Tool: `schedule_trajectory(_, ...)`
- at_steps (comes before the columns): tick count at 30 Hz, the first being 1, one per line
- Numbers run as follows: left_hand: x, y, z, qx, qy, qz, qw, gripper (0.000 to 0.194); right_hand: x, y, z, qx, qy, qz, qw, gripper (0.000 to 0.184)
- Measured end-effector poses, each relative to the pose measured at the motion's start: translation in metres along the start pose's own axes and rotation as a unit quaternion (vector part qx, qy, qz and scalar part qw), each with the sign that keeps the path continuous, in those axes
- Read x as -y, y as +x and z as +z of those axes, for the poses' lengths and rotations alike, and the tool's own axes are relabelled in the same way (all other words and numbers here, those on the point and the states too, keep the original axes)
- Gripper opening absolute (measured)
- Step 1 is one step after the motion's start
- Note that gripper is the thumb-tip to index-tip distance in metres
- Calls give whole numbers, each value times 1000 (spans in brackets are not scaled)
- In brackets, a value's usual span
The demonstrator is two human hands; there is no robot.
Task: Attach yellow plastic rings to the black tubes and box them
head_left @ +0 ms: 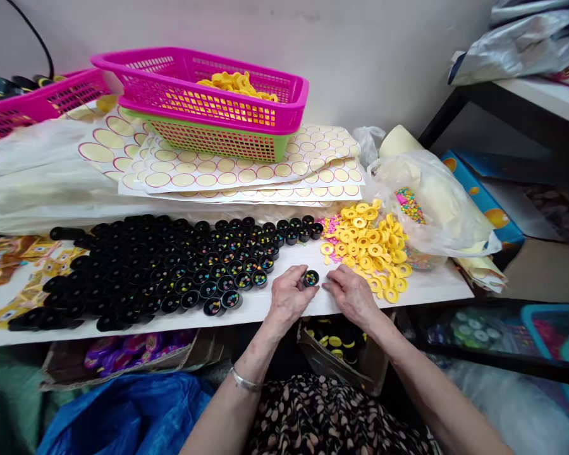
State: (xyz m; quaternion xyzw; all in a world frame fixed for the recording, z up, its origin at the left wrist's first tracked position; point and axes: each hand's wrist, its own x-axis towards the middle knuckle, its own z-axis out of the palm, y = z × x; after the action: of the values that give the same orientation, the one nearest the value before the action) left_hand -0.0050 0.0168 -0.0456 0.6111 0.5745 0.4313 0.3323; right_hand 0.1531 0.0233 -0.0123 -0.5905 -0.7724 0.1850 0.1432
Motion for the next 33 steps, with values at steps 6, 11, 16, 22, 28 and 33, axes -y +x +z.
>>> schedule_trajectory(6, 0, 0, 0, 17, 22, 19, 999, 30, 2, -4, 13, -31, -42, -49, 997, 20)
schedule_trajectory(11, -3, 0, -2, 25, 39, 33, 998, 26, 3, 4, 8, -129, 76, -63, 987, 17)
schedule_trajectory(16, -3, 0, -1, 28, 42, 36, 998, 23, 21, 12, -6, -62, 46, -147, 986, 20)
schedule_trajectory(22, -4, 0, -3, 37, 30, 40, 998, 28, 28, 12, -4, -41, -82, -169, 981, 23)
schedule_trajectory(28, -6, 1, -3, 32, 17, 57, 998, 18, 34, 14, -8, -20, -147, -251, 957, 20)
schedule_trajectory(33, -5, 1, -2, 34, 35, 42, 998, 20, 24, 19, -12, 13, -17, -247, 969, 20)
